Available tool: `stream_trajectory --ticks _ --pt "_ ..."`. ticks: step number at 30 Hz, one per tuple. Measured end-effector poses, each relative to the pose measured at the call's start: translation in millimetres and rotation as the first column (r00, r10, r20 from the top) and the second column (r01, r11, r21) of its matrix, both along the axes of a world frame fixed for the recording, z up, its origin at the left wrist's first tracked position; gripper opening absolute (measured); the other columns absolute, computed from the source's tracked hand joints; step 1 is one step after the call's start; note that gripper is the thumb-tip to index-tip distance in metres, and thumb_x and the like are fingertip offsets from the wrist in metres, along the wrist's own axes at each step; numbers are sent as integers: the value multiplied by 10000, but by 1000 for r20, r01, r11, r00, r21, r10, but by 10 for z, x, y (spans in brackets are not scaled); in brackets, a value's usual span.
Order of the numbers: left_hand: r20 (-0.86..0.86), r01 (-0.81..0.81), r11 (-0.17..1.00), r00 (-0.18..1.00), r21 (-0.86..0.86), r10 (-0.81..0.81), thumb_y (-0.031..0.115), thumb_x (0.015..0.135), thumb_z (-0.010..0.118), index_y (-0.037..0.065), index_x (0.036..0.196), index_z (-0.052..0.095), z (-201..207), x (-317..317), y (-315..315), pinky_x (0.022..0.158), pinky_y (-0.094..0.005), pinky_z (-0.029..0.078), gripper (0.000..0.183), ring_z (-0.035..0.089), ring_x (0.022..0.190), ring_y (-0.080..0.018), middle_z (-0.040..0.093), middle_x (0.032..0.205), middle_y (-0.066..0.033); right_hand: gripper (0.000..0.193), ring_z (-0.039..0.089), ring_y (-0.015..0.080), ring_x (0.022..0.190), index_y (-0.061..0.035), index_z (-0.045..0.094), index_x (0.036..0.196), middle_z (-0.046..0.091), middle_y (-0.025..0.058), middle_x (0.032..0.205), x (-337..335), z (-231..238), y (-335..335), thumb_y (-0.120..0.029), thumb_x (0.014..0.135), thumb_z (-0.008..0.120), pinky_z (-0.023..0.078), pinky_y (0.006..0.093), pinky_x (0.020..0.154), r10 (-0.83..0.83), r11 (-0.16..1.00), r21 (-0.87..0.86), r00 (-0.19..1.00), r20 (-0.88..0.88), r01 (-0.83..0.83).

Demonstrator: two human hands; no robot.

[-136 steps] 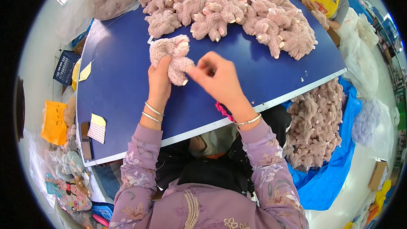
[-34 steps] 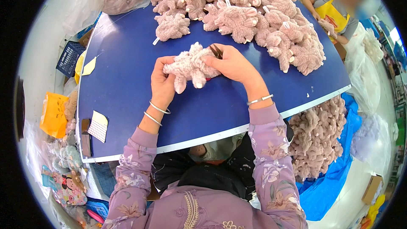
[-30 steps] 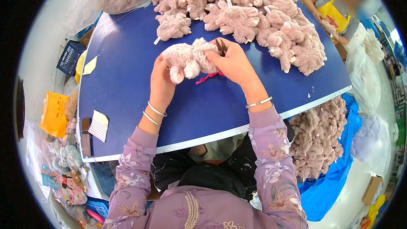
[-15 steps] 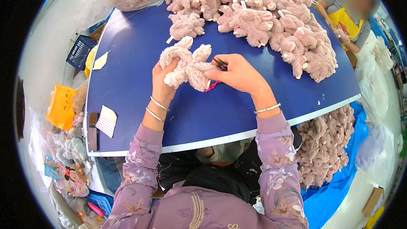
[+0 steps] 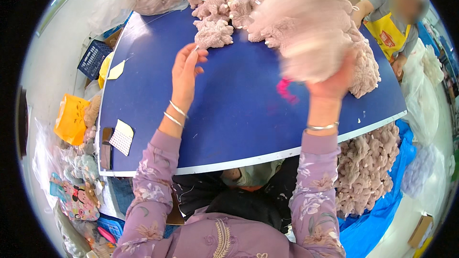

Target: The person trims loose threads and excess fabric from small pink stuffed animals using scissors. They handle each toy one at a time, snipping stray fibers and then placing the finished items on a blue table. A coworker is visible in the background performing similar work.

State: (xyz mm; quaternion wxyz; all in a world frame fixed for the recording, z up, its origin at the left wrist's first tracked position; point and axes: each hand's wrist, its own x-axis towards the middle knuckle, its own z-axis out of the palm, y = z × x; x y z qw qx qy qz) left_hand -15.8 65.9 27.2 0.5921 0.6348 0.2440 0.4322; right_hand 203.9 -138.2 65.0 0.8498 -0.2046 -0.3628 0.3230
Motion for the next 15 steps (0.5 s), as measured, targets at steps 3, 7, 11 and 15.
stream_trajectory --ticks 3,7,11,15 --pt "-186 -110 858 955 502 231 244 873 626 38 1243 517 -41 148 395 883 -334 467 437 554 1074 -214 599 1170 -107 569 344 110 422 -12 560 1203 634 80 896 275 230 -132 -489 927 417 283 263 426 96 981 174 995 -26 -90" --pt "-465 84 600 719 796 516 244 776 685 81 1262 528 -132 400 612 1010 -444 394 536 449 1224 -339 522 1293 -140 375 331 61 435 -5 630 1037 610 55 763 351 -145 262 -346 929 518 290 248 419 -186 926 -332 982 21 182" --pt "-545 93 789 770 608 330 174 767 659 52 1180 578 -320 328 729 929 -397 453 438 569 1074 -325 600 1167 -145 197 493 40 635 -14 637 964 636 32 798 -22 -106 469 -193 880 640 406 217 578 -185 674 -513 793 580 532" --pt "-435 121 961 901 248 -1 152 813 602 0 1080 622 -151 92 306 764 -278 496 308 618 800 -138 670 905 -78 349 571 99 850 -2 624 1079 642 44 937 -148 -204 533 -230 831 715 458 235 743 -62 716 -460 703 708 526"
